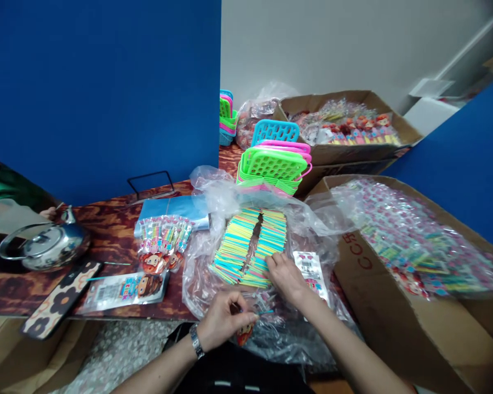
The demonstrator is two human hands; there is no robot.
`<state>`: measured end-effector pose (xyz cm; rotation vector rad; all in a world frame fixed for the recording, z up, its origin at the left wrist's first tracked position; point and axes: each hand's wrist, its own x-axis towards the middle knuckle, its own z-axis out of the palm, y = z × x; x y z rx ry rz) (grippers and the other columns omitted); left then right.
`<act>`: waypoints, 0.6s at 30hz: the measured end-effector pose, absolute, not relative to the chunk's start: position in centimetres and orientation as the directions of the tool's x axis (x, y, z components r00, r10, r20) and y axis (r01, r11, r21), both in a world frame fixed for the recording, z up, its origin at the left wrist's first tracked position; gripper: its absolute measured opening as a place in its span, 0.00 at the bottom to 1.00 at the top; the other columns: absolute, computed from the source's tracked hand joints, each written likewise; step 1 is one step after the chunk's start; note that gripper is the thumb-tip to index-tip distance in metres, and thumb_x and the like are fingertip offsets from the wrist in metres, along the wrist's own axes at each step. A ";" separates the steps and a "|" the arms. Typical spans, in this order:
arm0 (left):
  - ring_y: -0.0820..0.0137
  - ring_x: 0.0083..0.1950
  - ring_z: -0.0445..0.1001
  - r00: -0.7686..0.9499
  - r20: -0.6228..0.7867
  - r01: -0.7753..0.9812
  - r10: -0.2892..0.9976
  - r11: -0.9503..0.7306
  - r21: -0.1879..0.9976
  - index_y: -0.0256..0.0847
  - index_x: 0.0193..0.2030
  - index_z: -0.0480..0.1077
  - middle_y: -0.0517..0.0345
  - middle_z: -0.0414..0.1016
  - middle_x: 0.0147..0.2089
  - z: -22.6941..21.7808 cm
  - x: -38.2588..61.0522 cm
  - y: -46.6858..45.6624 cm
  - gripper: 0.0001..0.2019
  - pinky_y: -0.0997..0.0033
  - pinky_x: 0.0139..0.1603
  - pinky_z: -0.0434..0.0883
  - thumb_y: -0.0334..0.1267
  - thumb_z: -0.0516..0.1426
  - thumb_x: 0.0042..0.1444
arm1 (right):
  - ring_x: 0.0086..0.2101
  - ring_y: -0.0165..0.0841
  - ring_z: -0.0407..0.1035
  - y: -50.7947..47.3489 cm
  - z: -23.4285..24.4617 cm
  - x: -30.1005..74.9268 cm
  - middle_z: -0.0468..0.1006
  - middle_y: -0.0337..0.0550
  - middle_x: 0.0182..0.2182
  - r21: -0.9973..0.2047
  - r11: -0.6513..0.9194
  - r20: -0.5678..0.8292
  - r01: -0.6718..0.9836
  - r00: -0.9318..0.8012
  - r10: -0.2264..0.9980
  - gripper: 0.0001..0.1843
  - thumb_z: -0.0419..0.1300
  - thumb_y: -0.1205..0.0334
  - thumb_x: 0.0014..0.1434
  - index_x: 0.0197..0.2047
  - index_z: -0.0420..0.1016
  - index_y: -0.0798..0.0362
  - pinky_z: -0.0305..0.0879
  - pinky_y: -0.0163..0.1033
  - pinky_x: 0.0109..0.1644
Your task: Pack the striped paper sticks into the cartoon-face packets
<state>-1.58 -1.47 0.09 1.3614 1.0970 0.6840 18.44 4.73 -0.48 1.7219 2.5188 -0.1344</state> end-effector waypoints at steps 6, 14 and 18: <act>0.77 0.23 0.62 0.384 -0.234 0.177 0.893 0.178 0.968 0.35 0.22 0.66 0.62 0.67 0.21 -0.4 -1.4 -1.6 0.13 0.78 0.24 0.58 0.42 0.62 0.45 | 0.38 0.38 0.66 4.9 -0.6 18.3 0.72 0.50 0.35 0.032 0.407 -0.175 0.913 -0.396 0.902 0.07 0.51 0.74 0.56 0.35 0.68 0.56 0.61 0.39 0.41; 0.76 0.24 0.63 0.378 -0.236 0.166 0.895 0.186 0.969 0.35 0.24 0.67 0.60 0.69 0.22 -0.7 -1.4 -1.7 0.13 0.78 0.25 0.60 0.43 0.62 0.45 | 0.39 0.38 0.65 5.3 -1.3 18.4 0.71 0.51 0.35 0.038 0.390 -0.191 0.920 -0.376 0.907 0.12 0.48 0.80 0.54 0.36 0.67 0.57 0.60 0.39 0.43; 0.76 0.23 0.64 0.363 -0.247 0.145 0.898 0.208 0.967 0.35 0.24 0.66 0.60 0.69 0.22 -1.1 -1.5 -1.9 0.14 0.78 0.25 0.61 0.44 0.62 0.45 | 0.40 0.39 0.65 5.4 -1.6 18.3 0.72 0.53 0.36 -0.014 0.360 -0.191 0.933 -0.356 0.915 0.10 0.50 0.78 0.53 0.36 0.66 0.58 0.60 0.40 0.44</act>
